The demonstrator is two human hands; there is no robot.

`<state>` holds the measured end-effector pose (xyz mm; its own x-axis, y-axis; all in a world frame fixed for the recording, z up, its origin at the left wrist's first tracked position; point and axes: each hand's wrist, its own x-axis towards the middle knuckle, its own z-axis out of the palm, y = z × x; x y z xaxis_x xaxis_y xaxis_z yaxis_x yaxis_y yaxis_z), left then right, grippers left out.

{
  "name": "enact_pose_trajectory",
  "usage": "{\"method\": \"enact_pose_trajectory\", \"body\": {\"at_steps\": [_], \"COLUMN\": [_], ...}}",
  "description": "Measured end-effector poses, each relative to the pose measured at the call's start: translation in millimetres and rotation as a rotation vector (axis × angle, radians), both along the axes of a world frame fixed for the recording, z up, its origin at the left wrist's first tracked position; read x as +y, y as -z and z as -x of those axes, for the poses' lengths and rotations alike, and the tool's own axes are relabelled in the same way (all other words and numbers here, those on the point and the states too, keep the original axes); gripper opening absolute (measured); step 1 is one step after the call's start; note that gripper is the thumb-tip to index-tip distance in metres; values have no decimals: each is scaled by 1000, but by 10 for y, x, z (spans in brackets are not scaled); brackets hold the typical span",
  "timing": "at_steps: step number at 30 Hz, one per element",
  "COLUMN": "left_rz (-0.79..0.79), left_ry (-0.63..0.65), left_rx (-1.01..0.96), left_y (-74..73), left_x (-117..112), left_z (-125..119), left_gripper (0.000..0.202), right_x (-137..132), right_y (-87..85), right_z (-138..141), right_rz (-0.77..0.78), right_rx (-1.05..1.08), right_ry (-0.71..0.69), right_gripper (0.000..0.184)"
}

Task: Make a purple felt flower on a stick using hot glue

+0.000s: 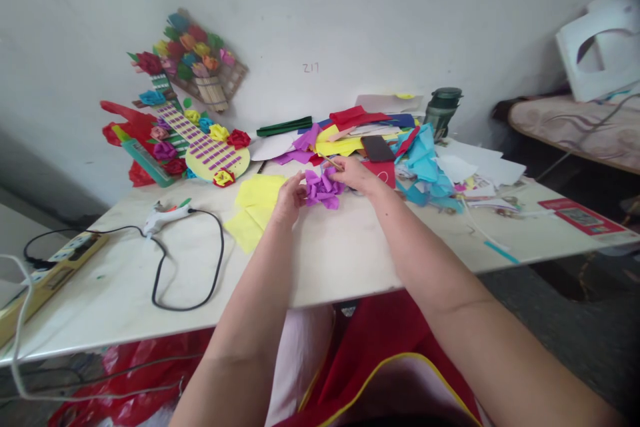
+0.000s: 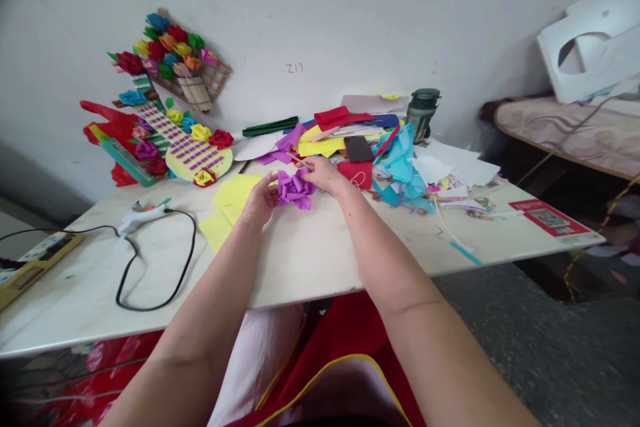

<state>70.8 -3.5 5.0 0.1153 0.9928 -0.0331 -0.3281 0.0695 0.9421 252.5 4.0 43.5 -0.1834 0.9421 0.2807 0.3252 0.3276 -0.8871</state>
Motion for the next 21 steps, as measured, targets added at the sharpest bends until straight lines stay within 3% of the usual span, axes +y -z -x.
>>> {"method": "enact_pose_trajectory", "body": {"at_steps": [5,13,21], "left_rz": [20,38,46], "left_ry": [50,36,-101], "left_rx": [71,71,-52], "left_y": [53,21,73], "left_x": [15,-24,64], "left_z": [-11,-26,-2], "left_gripper": [33,23,18], "right_x": [87,136,172], "right_y": [97,185,155], "right_z": [-9,59,-2], "right_rz": [-82,-111,-217], "right_rx": [22,-25,-141], "right_ry": [-132,-130,168], "right_gripper": [37,42,29]}}
